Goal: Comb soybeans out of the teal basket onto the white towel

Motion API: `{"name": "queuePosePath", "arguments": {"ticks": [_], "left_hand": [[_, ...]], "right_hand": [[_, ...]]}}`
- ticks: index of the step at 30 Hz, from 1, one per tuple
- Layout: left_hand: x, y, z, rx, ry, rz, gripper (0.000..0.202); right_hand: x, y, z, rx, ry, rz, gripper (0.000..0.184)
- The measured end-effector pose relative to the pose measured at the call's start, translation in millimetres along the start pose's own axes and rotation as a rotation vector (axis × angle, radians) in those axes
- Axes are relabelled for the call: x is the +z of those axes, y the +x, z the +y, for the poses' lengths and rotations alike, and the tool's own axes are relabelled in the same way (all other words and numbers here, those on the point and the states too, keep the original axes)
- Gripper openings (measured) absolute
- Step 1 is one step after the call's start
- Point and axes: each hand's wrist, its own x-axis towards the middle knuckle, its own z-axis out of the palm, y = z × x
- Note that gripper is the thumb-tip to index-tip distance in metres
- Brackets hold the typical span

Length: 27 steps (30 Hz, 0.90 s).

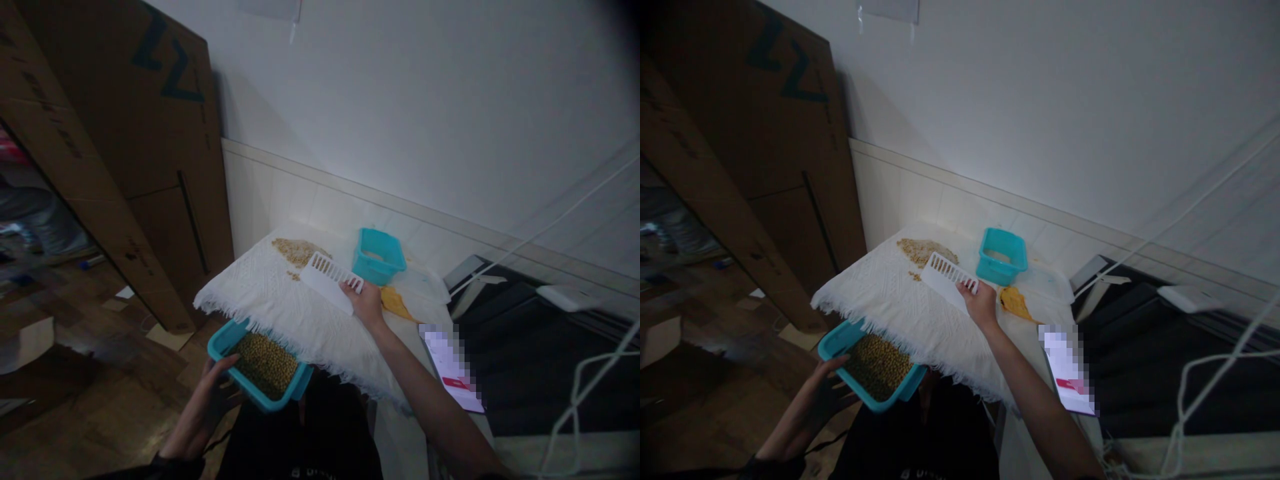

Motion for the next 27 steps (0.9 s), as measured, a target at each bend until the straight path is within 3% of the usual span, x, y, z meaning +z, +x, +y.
{"name": "queuePosePath", "arguments": {"ticks": [11, 19, 27], "left_hand": [[-4.7, 8.0, -3.7, -0.026, 0.006, -0.009, 0.069], [-2.9, 3.8, -0.5, -0.026, 0.013, -0.006, 0.052], [-6.4, 8.7, -3.4, -0.043, -0.005, -0.015, 0.058]], "right_hand": [[3.6, -1.2, -5.9, -0.010, 0.001, -0.044, 0.032], [4.3, -1.8, -6.3, -0.022, 0.008, -0.059, 0.032], [9.6, 4.1, -10.3, -0.022, 0.010, -0.080, 0.036]]}}
